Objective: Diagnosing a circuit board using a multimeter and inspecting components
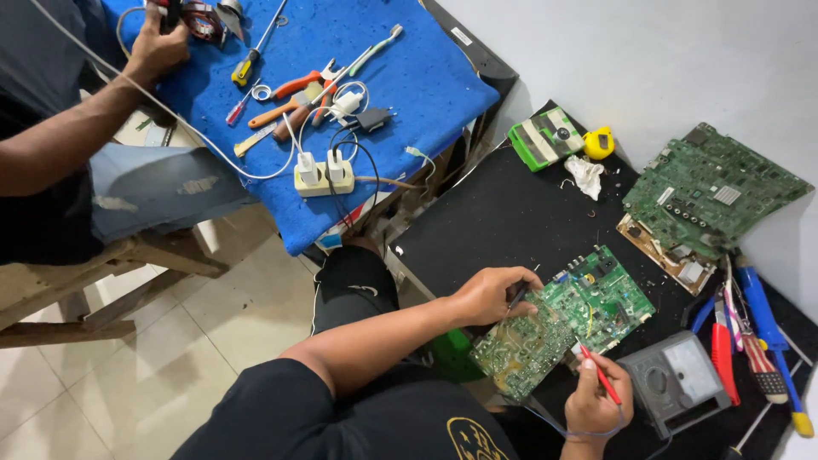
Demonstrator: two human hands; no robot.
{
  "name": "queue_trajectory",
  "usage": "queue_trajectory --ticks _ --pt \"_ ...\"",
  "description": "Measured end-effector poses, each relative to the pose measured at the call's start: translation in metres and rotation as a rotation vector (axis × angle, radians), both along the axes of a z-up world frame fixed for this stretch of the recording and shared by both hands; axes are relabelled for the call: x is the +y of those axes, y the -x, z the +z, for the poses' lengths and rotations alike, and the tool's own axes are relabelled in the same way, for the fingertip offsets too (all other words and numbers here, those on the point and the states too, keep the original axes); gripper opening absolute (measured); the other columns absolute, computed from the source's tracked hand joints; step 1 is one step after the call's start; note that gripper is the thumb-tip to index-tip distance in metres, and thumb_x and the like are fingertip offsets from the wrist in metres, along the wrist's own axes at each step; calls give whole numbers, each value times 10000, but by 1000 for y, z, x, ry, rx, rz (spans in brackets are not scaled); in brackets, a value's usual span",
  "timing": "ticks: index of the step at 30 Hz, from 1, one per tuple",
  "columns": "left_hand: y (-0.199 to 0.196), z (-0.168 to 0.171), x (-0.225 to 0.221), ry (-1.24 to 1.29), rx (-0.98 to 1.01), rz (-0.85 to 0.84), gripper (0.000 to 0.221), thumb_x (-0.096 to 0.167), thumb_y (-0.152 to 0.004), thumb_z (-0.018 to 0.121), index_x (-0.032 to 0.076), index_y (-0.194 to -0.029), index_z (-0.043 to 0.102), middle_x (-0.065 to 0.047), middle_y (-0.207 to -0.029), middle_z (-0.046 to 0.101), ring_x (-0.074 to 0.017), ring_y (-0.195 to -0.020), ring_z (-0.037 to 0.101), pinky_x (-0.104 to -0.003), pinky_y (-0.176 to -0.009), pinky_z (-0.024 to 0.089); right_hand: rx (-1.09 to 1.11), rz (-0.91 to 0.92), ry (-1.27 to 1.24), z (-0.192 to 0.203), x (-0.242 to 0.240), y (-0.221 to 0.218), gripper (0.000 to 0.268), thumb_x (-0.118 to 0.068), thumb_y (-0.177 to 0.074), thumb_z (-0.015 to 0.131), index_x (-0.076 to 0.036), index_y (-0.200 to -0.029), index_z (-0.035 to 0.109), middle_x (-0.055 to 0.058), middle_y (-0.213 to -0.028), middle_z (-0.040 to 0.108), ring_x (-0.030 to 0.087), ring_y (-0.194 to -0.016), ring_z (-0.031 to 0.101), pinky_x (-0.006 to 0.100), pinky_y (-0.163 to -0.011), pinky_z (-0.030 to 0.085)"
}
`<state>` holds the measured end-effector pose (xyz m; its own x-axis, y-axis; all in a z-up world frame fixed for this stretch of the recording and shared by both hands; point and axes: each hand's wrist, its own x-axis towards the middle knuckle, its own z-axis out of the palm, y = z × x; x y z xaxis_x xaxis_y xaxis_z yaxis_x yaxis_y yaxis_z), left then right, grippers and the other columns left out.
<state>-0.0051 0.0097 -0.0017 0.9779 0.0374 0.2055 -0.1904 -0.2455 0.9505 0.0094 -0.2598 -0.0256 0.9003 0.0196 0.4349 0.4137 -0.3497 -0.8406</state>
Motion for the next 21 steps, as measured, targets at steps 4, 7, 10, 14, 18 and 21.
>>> queue_trajectory --ticks 4,7,10,14,18,21 --pt "-1 4 1 -12 27 4 395 293 -894 796 176 -1240 648 -18 -957 688 -161 -678 572 -380 -668 503 10 -1 -19 7 2 2 112 16 -1072 628 114 -1124 636 252 -1008 706 253 -874 710 289 -812 568" --pt "0 1 0 -14 23 -10 418 278 -914 779 180 -1287 619 -34 -1030 673 -197 -729 570 -445 -684 506 -5 12 11 3 -1 2 120 -13 -1076 632 97 -1126 638 229 -991 716 235 -829 698 284 -796 562" --pt "0 -2 -1 3 -18 -14 408 268 -935 765 157 -1295 608 -32 -810 562 -191 -657 479 -449 -659 451 -5 -17 53 3 -1 1 135 -42 -1085 642 81 -1138 656 207 -1002 726 225 -841 707 283 -793 563" --pt "3 1 -1 18 -35 -6 413 220 -916 791 150 -1282 613 -22 -787 568 -171 -661 502 -424 -674 480 52 -46 25 5 -1 2 141 -33 -1059 637 76 -1146 656 207 -975 722 208 -812 687 272 -783 547" --pt "4 6 1 13 -27 -13 408 206 -928 781 141 -1290 606 -30 -762 549 -184 -653 517 -433 -659 468 66 -36 -8 -2 -4 -1 137 -13 -1057 631 89 -1148 647 225 -984 715 219 -819 684 270 -788 554" --pt "3 3 0 34 -69 -1 405 202 -911 798 115 -1264 620 -16 -686 540 -148 -609 508 -380 -633 470 73 -37 -16 6 1 3 141 0 -1060 620 103 -1155 641 236 -982 711 230 -823 683 274 -791 554"
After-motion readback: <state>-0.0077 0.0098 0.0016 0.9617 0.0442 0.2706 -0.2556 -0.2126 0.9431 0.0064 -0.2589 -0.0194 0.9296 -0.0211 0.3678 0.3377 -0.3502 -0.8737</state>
